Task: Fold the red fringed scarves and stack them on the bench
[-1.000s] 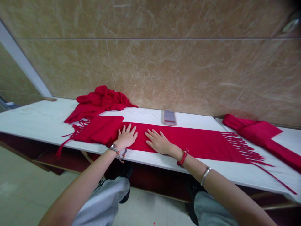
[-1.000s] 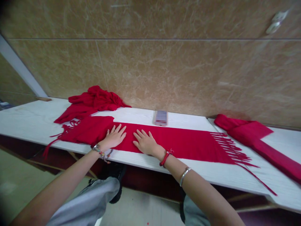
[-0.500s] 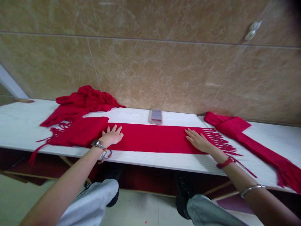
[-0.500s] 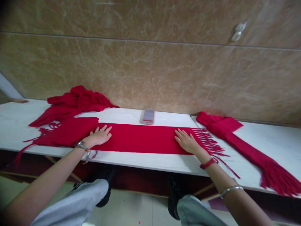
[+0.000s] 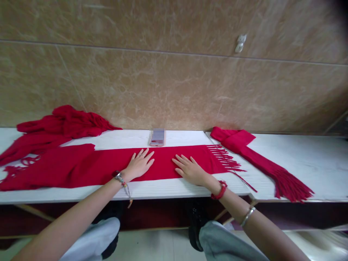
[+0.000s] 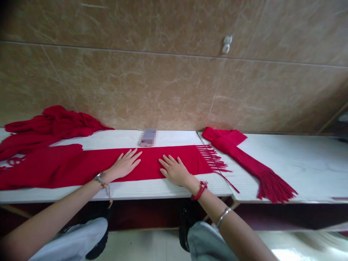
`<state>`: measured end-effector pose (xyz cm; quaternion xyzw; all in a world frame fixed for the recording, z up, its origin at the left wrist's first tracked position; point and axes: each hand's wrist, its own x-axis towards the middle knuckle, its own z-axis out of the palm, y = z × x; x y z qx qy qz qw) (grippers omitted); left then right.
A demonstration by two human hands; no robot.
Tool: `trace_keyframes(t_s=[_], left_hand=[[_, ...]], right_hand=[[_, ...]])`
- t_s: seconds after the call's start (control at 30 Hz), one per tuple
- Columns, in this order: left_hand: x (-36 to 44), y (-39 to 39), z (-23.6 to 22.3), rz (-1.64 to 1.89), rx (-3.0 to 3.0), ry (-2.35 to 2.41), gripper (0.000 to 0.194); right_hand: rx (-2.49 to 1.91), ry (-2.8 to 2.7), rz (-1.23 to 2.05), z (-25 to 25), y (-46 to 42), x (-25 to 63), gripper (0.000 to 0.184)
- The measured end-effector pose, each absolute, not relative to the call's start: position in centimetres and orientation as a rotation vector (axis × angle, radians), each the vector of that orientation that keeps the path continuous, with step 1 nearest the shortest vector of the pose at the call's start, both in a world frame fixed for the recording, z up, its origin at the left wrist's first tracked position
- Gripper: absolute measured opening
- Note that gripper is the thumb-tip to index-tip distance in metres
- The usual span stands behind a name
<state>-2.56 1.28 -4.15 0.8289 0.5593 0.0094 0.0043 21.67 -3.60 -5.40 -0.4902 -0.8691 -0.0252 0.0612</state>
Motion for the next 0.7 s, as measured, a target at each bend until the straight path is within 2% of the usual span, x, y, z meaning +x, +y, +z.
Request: trace_keyframes(t_s=[0.17, 0.27, 0.37, 0.57, 0.7], left_hand=[[-4.6, 1.0, -4.0, 0.013, 2.61, 1.729, 0.053], [-5.6, 1.0, -4.1, 0.016, 2.504, 1.851, 0.053], [-5.9, 0.9, -4.2, 0.009, 2.476, 1.901, 0.053], [-5.6, 0.7, -3.9, -0.036, 2.493, 1.894, 0.053], [-5.8, 0.6, -3.8, -0.035, 2.513, 1.892, 0.053]], right_hand=[[-1.718, -2.604, -0.171, -6.5, -2.8, 29.9, 0.044], [-1.801, -2.591, -0.173, -6.4, -2.3, 31.1, 0.042], [-1.822, -2.43, -0.196, -5.2, -2.2, 27.4, 0.048], [-1.348, -2.634, -0.037, -3.7, -3.1, 15.9, 0.054], [-1.334, -2.699, 0.003, -4.3, -3.0, 15.3, 0.05]])
